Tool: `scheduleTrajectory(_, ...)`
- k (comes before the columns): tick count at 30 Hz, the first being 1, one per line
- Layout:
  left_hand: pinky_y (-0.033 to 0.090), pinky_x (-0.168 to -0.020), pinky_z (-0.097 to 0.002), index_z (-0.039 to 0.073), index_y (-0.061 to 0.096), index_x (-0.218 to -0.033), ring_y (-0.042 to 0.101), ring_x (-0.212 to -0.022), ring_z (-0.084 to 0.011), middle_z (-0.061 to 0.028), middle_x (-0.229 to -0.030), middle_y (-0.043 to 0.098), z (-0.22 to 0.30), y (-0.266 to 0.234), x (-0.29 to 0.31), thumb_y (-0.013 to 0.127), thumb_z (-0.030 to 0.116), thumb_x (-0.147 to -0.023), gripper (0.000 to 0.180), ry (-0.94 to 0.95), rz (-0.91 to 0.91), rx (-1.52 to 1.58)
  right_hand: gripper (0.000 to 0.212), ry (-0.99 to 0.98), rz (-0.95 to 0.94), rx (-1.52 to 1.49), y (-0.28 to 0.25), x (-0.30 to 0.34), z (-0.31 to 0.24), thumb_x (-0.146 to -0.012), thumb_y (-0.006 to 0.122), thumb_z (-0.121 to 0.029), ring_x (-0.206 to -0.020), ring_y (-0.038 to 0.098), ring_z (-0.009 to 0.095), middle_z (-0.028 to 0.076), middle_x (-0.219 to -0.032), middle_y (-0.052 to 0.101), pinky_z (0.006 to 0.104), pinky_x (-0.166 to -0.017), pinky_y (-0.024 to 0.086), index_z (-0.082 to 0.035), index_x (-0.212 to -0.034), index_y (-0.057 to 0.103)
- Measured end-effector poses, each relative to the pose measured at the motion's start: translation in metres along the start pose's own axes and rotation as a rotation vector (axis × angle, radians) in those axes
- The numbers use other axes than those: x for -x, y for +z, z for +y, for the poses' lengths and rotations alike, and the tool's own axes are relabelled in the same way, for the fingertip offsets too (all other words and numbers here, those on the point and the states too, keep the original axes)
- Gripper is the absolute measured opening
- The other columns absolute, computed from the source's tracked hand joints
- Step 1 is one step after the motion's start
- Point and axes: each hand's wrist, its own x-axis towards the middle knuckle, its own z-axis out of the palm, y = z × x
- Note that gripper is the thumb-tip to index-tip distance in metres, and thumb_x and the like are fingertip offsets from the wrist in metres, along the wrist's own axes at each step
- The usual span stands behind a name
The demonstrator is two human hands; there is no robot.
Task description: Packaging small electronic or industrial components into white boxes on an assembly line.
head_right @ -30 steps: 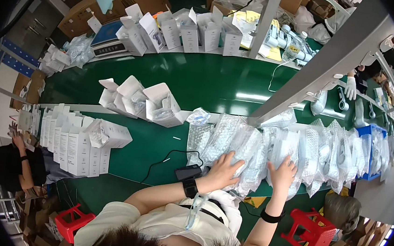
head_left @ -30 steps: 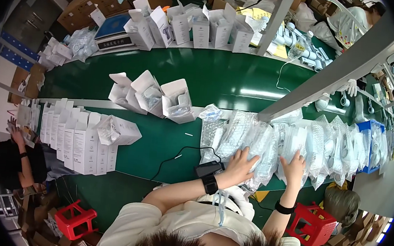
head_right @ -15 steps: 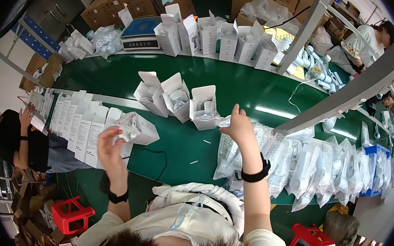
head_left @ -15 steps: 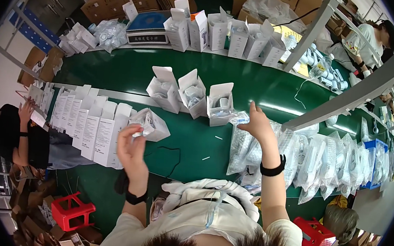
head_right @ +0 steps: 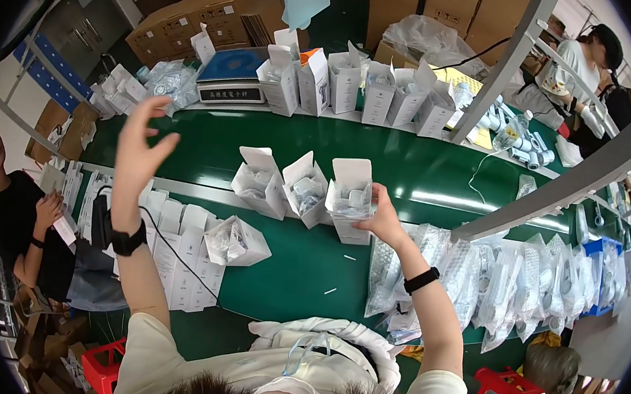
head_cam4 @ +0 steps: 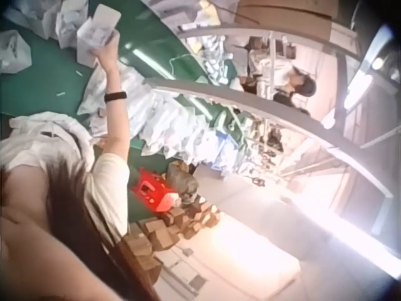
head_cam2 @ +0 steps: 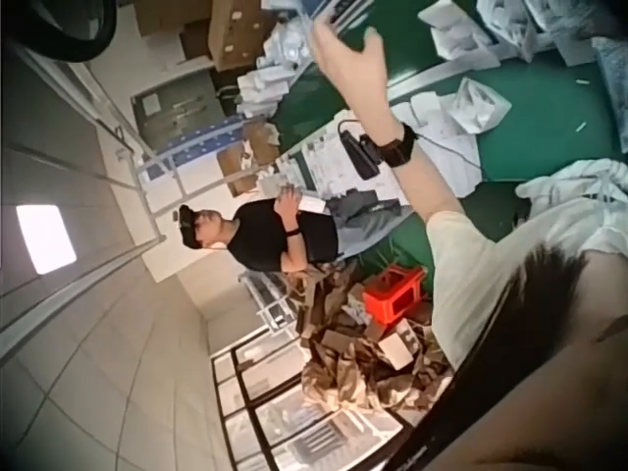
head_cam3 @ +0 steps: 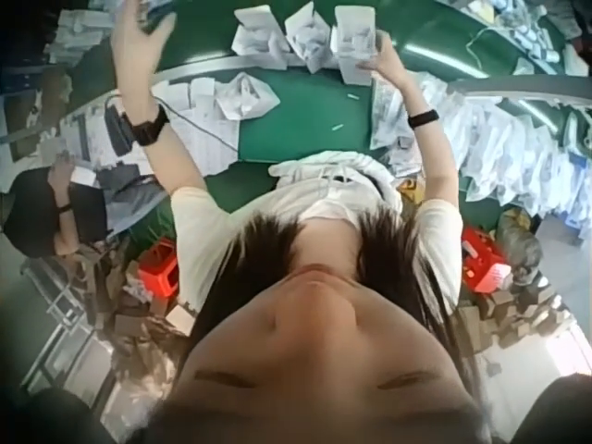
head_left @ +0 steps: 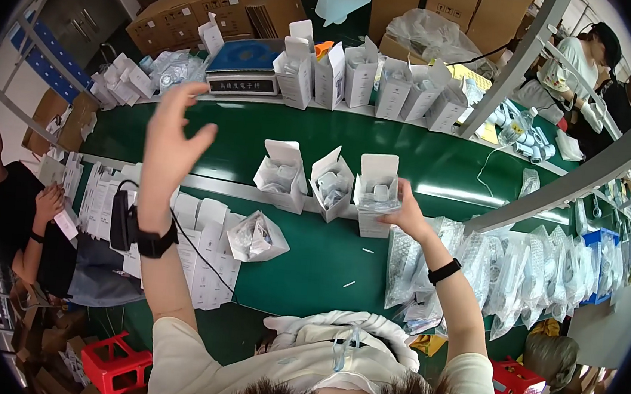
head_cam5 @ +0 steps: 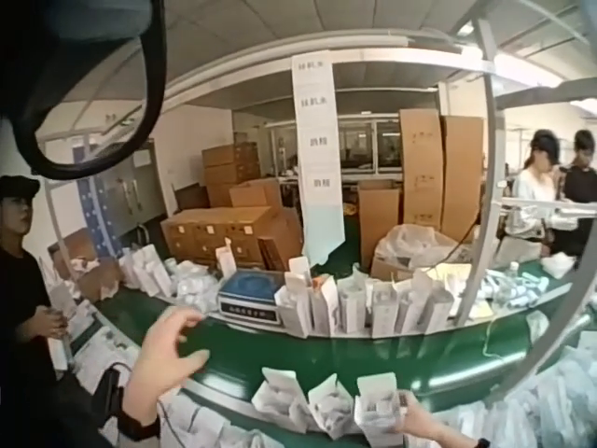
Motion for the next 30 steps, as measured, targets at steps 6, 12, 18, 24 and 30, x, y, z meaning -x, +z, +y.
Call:
scheduleTrajectory(6,0.041,-0.086,-0.0359,0.005,0.048,-0.115,0.052,-0.100,-0.0295,-0.0160,-0.110,0.053,-0.101,0.094,-0.030,0.068,0.012,-0.065,0.054,0.113,-0.783,-0.081,0.084,0.282,0.319,-0.385,-0.042,-0.040,-0.093,-0.053,0.074,0.000,-0.100,0.050,0.025,0.012,-0.110,0.046,0.0378,-0.084,0.044,-0.002,-0.124,0.029)
scheduleTrajectory(12,0.048,-0.072,-0.0317,-0.002,0.057,-0.099,0.062,-0.080,-0.0228,-0.0137,-0.085,0.064,-0.131,0.142,-0.033,0.064,0.010,-0.070,0.031,-0.067,-0.993,0.134,0.083,0.054,0.543,-0.367,-0.048,-0.149,-0.062,-0.053,0.074,-0.001,-0.098,0.051,0.026,0.014,-0.109,0.045,0.0360,-0.083,0.044,0.000,-0.123,0.029)
scheduleTrajectory(18,0.049,-0.049,-0.0236,-0.006,0.059,-0.087,0.063,-0.062,-0.0152,-0.0121,-0.073,0.063,-0.155,0.114,-0.058,0.058,0.011,-0.079,0.019,-0.544,-0.557,0.313,0.086,0.073,0.771,-0.091,0.003,-0.228,-0.019,-0.053,0.077,-0.004,-0.105,0.045,0.030,0.017,-0.116,0.039,0.0362,-0.089,0.039,0.002,-0.124,0.028)
scheduleTrajectory(24,0.050,-0.048,-0.0248,-0.006,0.056,-0.095,0.064,-0.061,-0.0191,-0.0131,-0.078,0.062,-0.199,0.122,-0.107,0.053,0.009,-0.082,0.020,-0.665,-0.185,0.399,0.089,0.136,0.778,-0.036,0.039,-0.255,-0.008,-0.054,0.078,-0.008,-0.111,0.038,0.033,0.020,-0.122,0.033,0.0384,-0.095,0.032,0.003,-0.125,0.025)
scheduleTrajectory(30,0.051,-0.048,-0.0264,-0.006,0.054,-0.100,0.065,-0.062,-0.0216,-0.0146,-0.084,0.062,-0.242,0.165,-0.144,0.050,0.008,-0.084,0.022,-0.712,0.013,0.606,0.098,0.054,0.829,-0.025,0.047,-0.278,0.008,-0.051,0.081,-0.011,-0.111,0.032,0.041,0.025,-0.121,0.029,0.0419,-0.096,0.030,0.001,-0.127,0.020)
